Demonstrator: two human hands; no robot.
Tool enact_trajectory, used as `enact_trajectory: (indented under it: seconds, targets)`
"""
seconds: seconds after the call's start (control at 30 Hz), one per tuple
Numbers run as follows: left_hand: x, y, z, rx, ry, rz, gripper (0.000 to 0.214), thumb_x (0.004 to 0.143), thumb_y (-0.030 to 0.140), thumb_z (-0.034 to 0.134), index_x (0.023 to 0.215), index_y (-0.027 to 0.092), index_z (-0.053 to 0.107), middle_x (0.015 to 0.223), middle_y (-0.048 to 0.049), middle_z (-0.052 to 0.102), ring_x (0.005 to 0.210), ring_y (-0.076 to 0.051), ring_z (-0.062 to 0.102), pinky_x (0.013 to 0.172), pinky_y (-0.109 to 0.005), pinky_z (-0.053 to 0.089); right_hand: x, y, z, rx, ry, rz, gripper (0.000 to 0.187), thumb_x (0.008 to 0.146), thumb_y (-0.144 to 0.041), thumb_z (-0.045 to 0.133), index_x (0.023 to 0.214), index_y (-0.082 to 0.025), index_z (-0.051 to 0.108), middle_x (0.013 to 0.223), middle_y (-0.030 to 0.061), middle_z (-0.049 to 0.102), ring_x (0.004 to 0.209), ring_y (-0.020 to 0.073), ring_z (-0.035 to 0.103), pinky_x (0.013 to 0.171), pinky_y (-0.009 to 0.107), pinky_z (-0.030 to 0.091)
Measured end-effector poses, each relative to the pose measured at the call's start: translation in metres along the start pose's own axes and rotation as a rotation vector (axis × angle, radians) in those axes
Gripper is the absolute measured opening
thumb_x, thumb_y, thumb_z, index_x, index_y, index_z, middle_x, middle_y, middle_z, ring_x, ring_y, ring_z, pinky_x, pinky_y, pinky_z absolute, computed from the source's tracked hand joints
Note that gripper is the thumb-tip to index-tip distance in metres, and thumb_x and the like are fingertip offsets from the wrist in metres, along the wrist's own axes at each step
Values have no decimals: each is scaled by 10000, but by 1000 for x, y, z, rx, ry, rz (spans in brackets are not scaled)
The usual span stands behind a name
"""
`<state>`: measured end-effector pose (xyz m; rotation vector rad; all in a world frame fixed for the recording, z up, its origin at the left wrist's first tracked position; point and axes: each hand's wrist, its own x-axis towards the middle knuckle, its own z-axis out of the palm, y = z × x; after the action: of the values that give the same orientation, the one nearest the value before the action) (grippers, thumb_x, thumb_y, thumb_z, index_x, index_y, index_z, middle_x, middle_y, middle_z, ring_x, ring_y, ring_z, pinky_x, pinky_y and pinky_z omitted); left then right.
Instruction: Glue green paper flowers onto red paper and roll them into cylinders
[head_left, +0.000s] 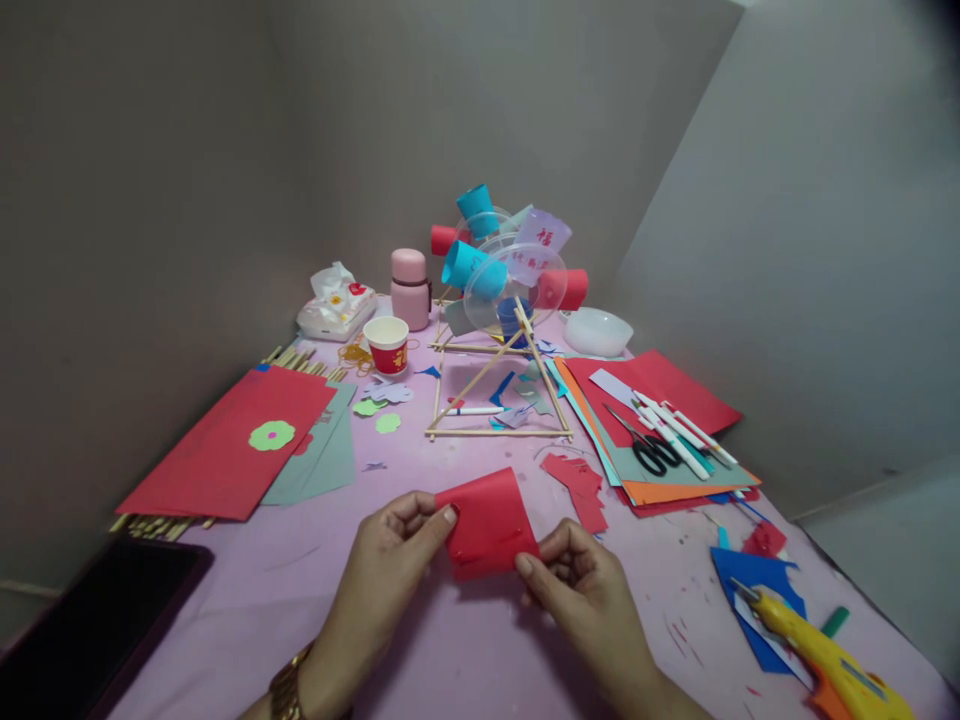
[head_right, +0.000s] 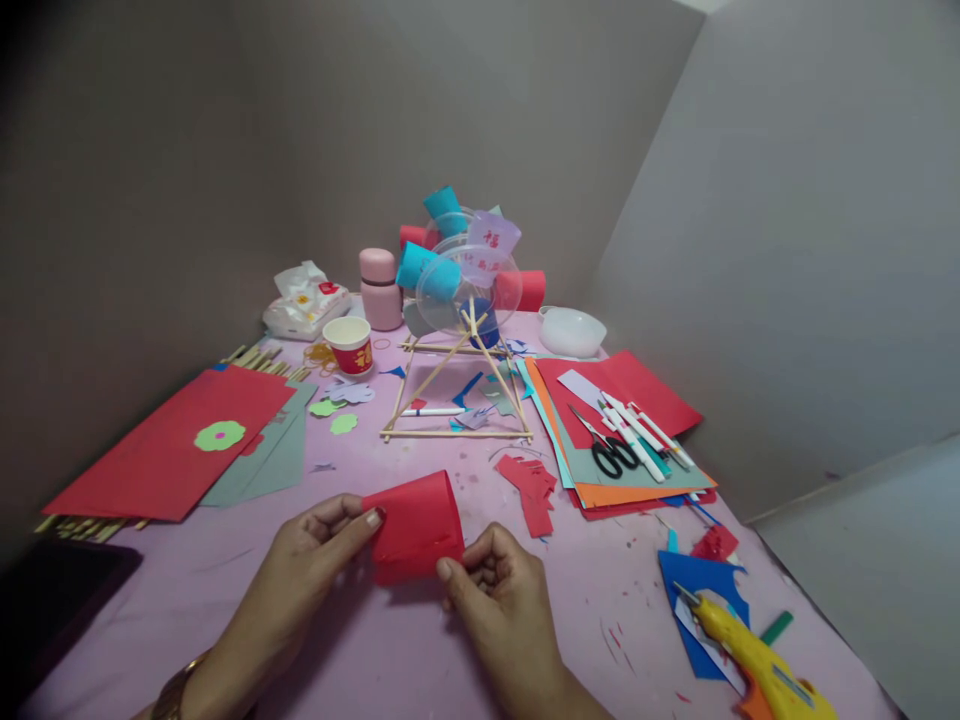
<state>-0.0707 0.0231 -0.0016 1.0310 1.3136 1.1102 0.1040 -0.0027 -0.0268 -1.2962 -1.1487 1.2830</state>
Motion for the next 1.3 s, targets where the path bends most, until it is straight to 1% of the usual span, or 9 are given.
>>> enact_trajectory:
  seconds: [0.3, 0.5, 0.73, 1.07, 1.3]
  targets:
    - [0, -2, 2, -4, -7, 14, 219, 687, 358, 657, 587, 176, 587, 454, 65, 508, 435, -84, 400, 437, -183, 313, 0, 0, -1, 3, -4, -1, 307, 722, -390, 685, 656, -188, 463, 476, -41, 572, 443, 87, 530, 450, 182, 387]
    - [-2, 0, 4, 11, 5, -13, 220, 677, 371, 660, 593, 180, 590, 448, 67, 508, 426, -85, 401, 433, -188, 303, 0, -2, 0, 7, 12, 19, 324, 709, -407, 690, 644, -191, 457, 461, -48, 559, 420, 81, 503, 434, 183, 380]
    - [-4, 1, 5, -14, 12, -15, 214, 656, 365, 674, 581, 177, 606, 446, 61, 511, 419, -85, 405, 420, -185, 299, 1, 0, 1, 2, 13, 24, 335, 713, -424, 681, 645, -194, 448, 467, -45, 563, 429, 84, 500, 440, 190, 381]
    - [-1, -2, 4, 17, -15, 2, 216, 683, 362, 658, 590, 178, 594, 446, 67, 501, 423, -78, 392, 423, -177, 296, 1, -1, 2, -3, 11, 19, 340, 716, -427, 679, 644, -192, 445, 465, -47, 560, 428, 80, 505, 439, 185, 388]
    - [-2, -1, 3, 27, -16, -6, 215, 674, 368, 661, 578, 184, 605, 424, 63, 505, 413, -88, 406, 419, -182, 308, 2, 0, 1, 16, 11, 17, 335, 716, -415, 684, 648, -193, 443, 450, -59, 542, 413, 78, 508, 427, 180, 381]
